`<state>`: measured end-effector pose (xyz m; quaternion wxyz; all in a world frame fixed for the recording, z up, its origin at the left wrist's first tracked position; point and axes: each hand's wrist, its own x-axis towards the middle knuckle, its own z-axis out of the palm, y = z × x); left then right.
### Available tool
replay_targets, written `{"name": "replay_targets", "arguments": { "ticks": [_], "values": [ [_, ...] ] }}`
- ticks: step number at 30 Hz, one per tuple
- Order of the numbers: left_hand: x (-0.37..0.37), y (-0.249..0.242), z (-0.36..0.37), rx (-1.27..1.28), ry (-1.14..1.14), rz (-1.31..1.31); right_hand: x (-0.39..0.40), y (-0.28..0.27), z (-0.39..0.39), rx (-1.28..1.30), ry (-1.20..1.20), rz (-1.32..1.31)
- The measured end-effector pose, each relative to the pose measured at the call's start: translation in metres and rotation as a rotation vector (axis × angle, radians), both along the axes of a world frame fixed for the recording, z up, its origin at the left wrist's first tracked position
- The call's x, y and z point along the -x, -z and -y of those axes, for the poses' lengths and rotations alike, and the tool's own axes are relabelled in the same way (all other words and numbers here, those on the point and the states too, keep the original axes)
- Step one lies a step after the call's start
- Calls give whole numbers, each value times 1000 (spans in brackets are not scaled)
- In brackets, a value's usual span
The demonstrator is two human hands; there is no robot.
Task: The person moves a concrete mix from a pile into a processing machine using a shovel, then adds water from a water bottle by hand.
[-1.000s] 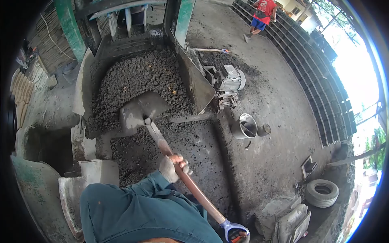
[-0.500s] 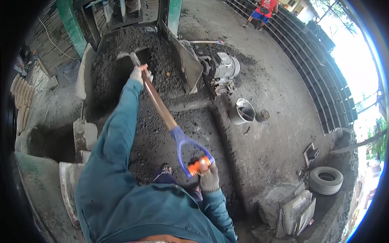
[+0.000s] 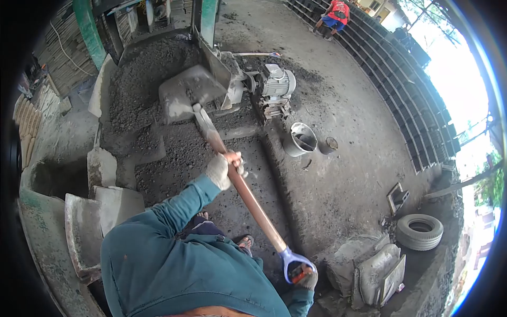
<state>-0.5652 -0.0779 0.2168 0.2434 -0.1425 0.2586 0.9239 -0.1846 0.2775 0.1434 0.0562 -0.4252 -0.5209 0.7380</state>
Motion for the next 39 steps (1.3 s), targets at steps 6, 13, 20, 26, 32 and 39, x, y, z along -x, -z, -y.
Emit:
{"name": "replay_targets", "arguments": {
  "ticks": [6, 13, 20, 26, 32, 39],
  "values": [
    [-8, 9, -2, -18, 30, 181, -26, -73, 34, 266, 116, -111],
    [177, 29, 129, 155, -70, -19, 167, -89, 176, 253, -99, -199],
    [309, 12, 232, 480, -269, -42, 278, -113, 260, -241, -492, -414],
    [115, -26, 116, -217, 21, -106, 151, -33, 84, -122, 92, -187],
    [-26, 28, 12, -385, 321, 11, -64, 22, -65, -107, 95, -12],
    [11, 25, 36, -236, 116, 142, 7, -117, 52, -126, 133, 42]
  ]
}}
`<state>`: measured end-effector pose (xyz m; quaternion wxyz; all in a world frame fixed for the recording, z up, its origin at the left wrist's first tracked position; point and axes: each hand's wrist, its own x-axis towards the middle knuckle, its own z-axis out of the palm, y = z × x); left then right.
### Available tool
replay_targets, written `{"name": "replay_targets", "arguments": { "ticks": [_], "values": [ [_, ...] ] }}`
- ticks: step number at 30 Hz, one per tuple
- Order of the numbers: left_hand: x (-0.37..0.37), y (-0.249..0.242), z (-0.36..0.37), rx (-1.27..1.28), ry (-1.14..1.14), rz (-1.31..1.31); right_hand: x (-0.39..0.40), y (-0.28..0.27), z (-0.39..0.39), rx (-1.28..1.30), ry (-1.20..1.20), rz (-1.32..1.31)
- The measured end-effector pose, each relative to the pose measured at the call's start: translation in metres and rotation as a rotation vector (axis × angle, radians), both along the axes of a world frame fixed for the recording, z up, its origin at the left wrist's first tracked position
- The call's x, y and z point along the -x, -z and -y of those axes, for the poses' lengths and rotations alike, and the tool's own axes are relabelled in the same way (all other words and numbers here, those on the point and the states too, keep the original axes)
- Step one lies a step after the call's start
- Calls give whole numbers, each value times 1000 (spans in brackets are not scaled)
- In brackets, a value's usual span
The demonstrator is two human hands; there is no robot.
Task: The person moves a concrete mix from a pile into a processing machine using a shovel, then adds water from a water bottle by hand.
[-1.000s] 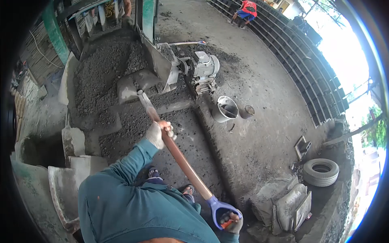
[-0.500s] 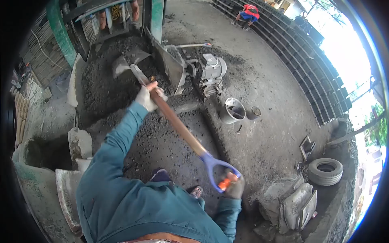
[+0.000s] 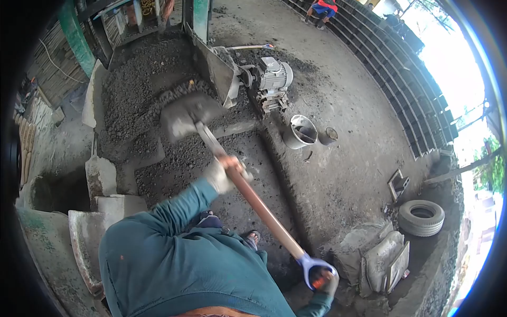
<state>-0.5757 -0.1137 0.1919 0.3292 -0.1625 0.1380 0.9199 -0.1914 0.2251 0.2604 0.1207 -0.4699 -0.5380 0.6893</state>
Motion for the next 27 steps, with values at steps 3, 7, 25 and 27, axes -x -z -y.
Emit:
{"name": "replay_targets", "arguments": {
  "ticks": [3, 7, 25, 27],
  "values": [
    [92, -10, 56, 253, -254, -117, 67, 30, 55, -175, -228, -89],
    [134, -52, 82, 76, -355, -220, 113, -38, 60, -418, -334, -525],
    [5, -113, 104, -161, -617, -860, 338, -432, 163, -1791, -425, -1362],
    [60, -102, 149, -434, -782, -594, 342, -405, 204, -1780, -481, -1407]
  ]
}}
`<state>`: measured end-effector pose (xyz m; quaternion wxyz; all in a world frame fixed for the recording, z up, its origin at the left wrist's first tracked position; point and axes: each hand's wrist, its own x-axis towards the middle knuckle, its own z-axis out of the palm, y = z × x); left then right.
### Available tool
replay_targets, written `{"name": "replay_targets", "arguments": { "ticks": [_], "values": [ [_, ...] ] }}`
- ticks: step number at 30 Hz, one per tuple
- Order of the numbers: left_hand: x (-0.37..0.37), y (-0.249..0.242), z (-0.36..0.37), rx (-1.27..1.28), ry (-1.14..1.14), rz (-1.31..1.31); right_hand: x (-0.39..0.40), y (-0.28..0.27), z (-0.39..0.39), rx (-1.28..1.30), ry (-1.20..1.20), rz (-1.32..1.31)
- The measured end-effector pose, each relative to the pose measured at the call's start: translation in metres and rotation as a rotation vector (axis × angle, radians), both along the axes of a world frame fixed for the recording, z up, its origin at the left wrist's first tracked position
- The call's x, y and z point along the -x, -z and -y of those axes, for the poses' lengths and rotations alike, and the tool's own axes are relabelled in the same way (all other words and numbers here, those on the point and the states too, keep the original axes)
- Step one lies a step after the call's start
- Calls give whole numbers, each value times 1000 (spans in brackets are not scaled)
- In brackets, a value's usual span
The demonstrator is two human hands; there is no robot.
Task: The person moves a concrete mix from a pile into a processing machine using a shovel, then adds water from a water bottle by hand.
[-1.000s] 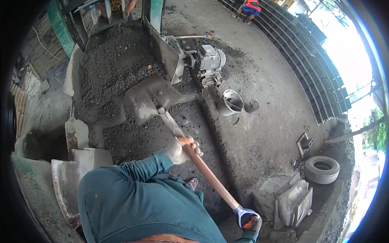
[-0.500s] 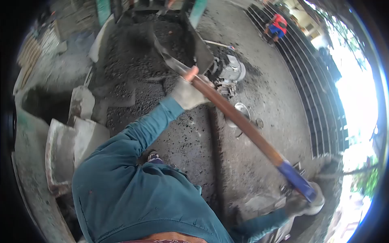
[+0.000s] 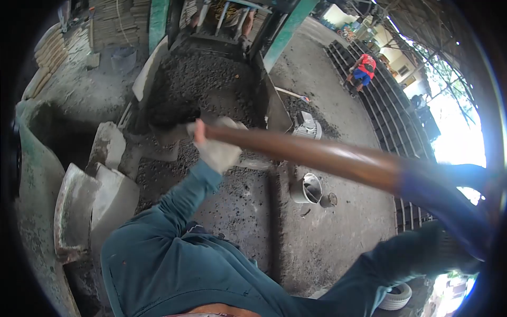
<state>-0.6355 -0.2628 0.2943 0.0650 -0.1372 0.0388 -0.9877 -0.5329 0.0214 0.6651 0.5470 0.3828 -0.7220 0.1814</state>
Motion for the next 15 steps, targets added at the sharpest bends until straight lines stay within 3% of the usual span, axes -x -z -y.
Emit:
{"name": "replay_targets", "arguments": {
  "ticks": [4, 5, 7, 10, 11, 12, 13, 14, 15],
  "values": [
    [97, 38, 80, 42, 26, 154, -4, 85, 39, 16, 4, -4],
    [114, 48, 86, 26, 32, 170, -3, 108, 42, -9, 181, -9],
    [137, 52, 94, 114, 69, 362, 7, 159, 20, 86, 434, 79],
    [171, 53, 100, 195, 54, 572, 48, 264, -33, 370, 360, 306],
    [190, 52, 99, 221, 7, 687, 64, 301, -55, 345, 488, 320],
    [201, 54, 89, 246, -41, 798, 75, 339, -76, 438, 444, 448],
    [185, 40, 67, 280, -58, 807, 84, 376, -109, 638, 424, 655],
    [162, 50, 43, 313, -72, 539, 89, 401, -144, 830, 388, 851],
    [117, 29, 14, 286, 6, 505, 88, 414, -171, 976, 294, 948]
  ]
}}
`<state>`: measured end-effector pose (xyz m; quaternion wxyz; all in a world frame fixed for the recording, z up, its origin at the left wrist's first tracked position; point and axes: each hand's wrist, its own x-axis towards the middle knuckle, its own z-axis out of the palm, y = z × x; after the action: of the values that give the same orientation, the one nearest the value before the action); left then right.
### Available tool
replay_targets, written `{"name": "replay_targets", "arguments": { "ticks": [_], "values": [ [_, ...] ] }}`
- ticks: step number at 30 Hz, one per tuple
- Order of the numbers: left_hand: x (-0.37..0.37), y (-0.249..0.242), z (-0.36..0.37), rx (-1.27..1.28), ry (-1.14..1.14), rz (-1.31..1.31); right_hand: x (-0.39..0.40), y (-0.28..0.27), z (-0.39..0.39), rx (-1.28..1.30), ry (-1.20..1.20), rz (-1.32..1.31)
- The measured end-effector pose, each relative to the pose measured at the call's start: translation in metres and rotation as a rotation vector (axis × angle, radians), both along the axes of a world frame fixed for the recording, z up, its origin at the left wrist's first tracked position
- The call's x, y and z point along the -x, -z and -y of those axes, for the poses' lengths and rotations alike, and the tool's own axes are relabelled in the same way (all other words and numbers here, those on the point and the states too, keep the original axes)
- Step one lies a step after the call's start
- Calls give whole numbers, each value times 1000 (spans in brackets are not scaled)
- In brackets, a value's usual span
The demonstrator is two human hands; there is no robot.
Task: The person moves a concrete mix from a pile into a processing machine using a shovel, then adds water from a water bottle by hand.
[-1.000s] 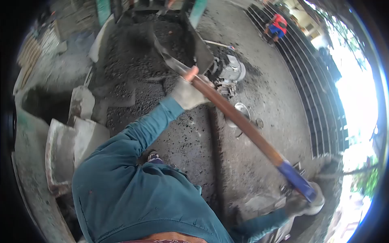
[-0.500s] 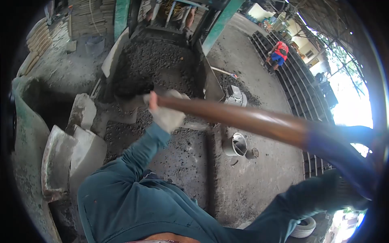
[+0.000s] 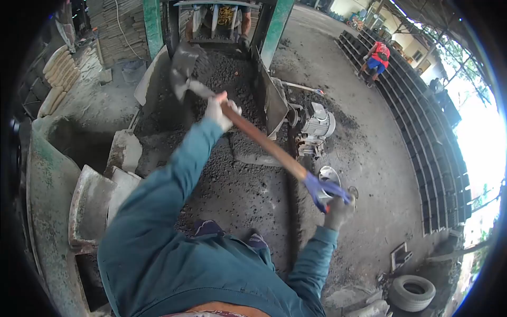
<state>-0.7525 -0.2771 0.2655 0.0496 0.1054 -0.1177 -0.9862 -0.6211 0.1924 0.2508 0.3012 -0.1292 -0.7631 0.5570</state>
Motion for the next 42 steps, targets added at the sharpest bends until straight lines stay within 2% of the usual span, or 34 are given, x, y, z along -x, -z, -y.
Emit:
{"name": "replay_targets", "arguments": {
  "ticks": [1, 3, 5, 6, 7, 9, 11, 12, 13, 17, 19, 20, 22, 23, 24, 25, 27, 28, 29, 31, 32, 35, 36, 38, 39, 41, 42],
  "values": [
    [-44, -2, -29, 78, 26, -120, -9, 18, -28, 183, -40, 54],
    [-119, 24, -81, 140, 26, -208, -12, 76, -96, 312, -74, 152],
    [-195, 55, -125, 76, -12, -141, -9, 128, -136, 271, -93, 330],
    [-230, 76, -139, -23, -85, -8, -9, 141, -152, 240, -112, 432],
    [-262, 100, -148, -129, -168, 129, -13, 132, -143, 71, -222, 554],
    [-323, 152, -160, -292, -444, 524, -5, 163, -144, -3, -484, 587],
    [-388, 225, -168, -382, -670, 721, 6, 148, -118, -220, -809, 766],
    [-417, 243, -176, -433, -780, 806, 10, 142, -100, -118, -873, 801],
    [-444, 242, -190, -485, -836, 830, 13, 135, -84, -23, -929, 838],
    [-535, 236, -245, -673, -1069, 871, 13, 95, -17, -19, -1268, 1033],
    [-572, 253, -279, -741, -1168, 853, 4, 73, 6, -14, -1465, 1002],
    [-585, 260, -292, -728, -1265, 884, -2, 65, 15, -83, -1545, 940],
    [-600, 259, -314, -789, -1298, 891, -18, 46, 39, -206, -1695, 784],
    [-612, 257, -330, -827, -1306, 903, -31, 32, 46, -229, -1736, 804],
    [-631, 284, -340, -957, -1209, 827, -43, 15, 56, -251, -1783, 811],
    [-636, 292, -348, -992, -1230, 801, -55, -1, 68, -289, -1826, 817],
    [-647, 303, -361, -1045, -1281, 753, -85, -28, 93, -508, -1933, 325],
    [-656, 312, -368, -969, -1164, 797, -99, -42, 102, -590, -1994, 113],
    [-665, 340, -374, -1007, -1218, 806, -115, -53, 104, -655, -2036, -97],
    [-668, 322, -361, -1065, -1389, 910, -141, -82, 123, -663, -2237, -505],
    [-674, 302, -357, -981, -1389, 842, -155, -102, 131, -681, -2290, -610],
    [-691, 318, -314, -906, -1441, 757, -207, -147, 151, -706, -2358, -942],
    [-693, 299, -299, -868, -1435, 701, -224, -159, 156, -666, -2386, -1023],
    [-687, 217, -273, -826, -1423, 572, -250, -168, 166, -608, -2416, -1216],
    [-682, 182, -259, -820, -1418, 495, -259, -172, 171, -622, -2419, -1197],
    [-677, 149, -224, -794, -1371, 375, -275, -185, 181, -655, -2422, -1150],
    [-672, 138, -202, -675, -1393, 298, -287, -194, 191, -612, -2410, -1200]
  ]
}}
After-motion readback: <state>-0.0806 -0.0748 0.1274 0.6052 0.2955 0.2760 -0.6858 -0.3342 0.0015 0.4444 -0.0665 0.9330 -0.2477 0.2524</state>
